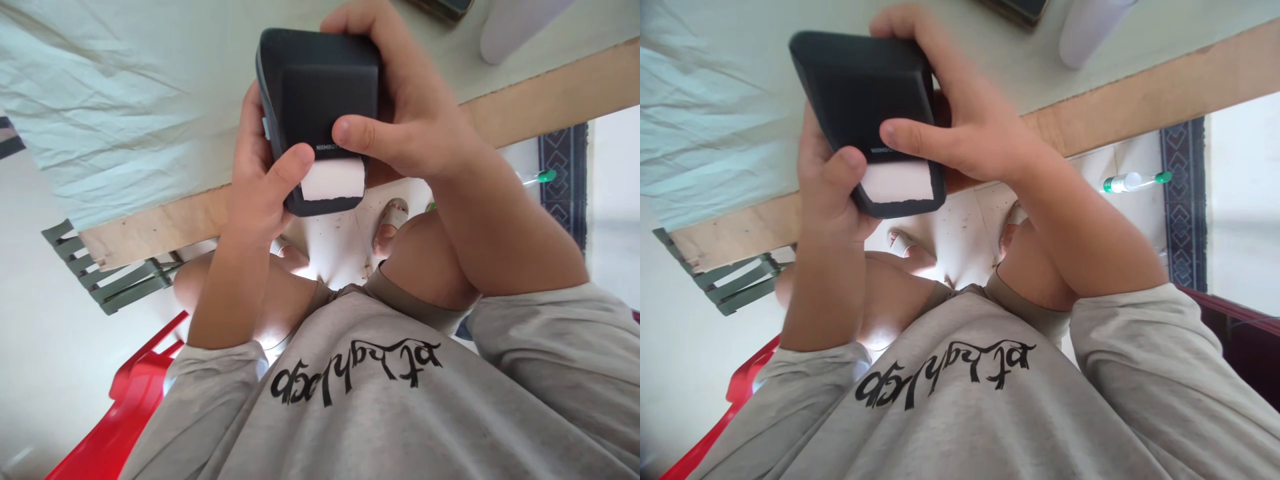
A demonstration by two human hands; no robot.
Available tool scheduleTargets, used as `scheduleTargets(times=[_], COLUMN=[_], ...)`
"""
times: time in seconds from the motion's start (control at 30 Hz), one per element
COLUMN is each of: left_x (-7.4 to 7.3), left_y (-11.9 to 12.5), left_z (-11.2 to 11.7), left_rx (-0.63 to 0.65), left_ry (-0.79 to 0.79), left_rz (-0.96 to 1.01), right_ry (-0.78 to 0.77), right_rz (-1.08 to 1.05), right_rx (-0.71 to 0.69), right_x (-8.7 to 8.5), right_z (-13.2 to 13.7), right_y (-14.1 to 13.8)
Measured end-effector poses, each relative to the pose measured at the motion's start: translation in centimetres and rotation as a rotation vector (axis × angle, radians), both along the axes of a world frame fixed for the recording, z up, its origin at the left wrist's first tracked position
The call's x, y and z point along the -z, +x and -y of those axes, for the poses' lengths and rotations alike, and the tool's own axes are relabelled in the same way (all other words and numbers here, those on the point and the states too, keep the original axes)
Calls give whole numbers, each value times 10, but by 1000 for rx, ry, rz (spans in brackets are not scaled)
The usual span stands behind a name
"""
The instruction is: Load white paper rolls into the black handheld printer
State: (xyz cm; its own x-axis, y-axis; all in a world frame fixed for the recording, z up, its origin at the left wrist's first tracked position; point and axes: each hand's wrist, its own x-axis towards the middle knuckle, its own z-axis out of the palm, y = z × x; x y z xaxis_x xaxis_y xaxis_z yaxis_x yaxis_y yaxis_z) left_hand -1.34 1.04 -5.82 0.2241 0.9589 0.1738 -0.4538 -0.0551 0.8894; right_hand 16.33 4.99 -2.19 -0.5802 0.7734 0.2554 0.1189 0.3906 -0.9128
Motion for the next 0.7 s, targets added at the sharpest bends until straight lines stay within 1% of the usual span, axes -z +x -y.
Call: scheduleTargets(times=[0.13, 0.27, 0.33, 0.43, 0.53, 0.7], left_x=[4, 1, 0, -1, -2, -2], left_y=[-2, -3, -2, -1, 1, 1], left_z=[-3, -3, -2, -1, 0, 1], left_rx=[16, 9, 28, 27, -7, -2], left_ry=[-32, -35, -11, 15, -6, -28], left_rz=[1, -24, -36, 4, 34, 1], right_ry=[-6, 28, 46, 73, 89, 108], right_rz=[-12, -14, -10, -14, -3, 35], right_rx=[32, 34, 26, 15, 22, 27], right_x=[0, 0, 1, 3, 4, 3], right_z=[2, 5, 3, -1, -2, 0], right_y=[-1, -3, -3, -2, -2, -2])
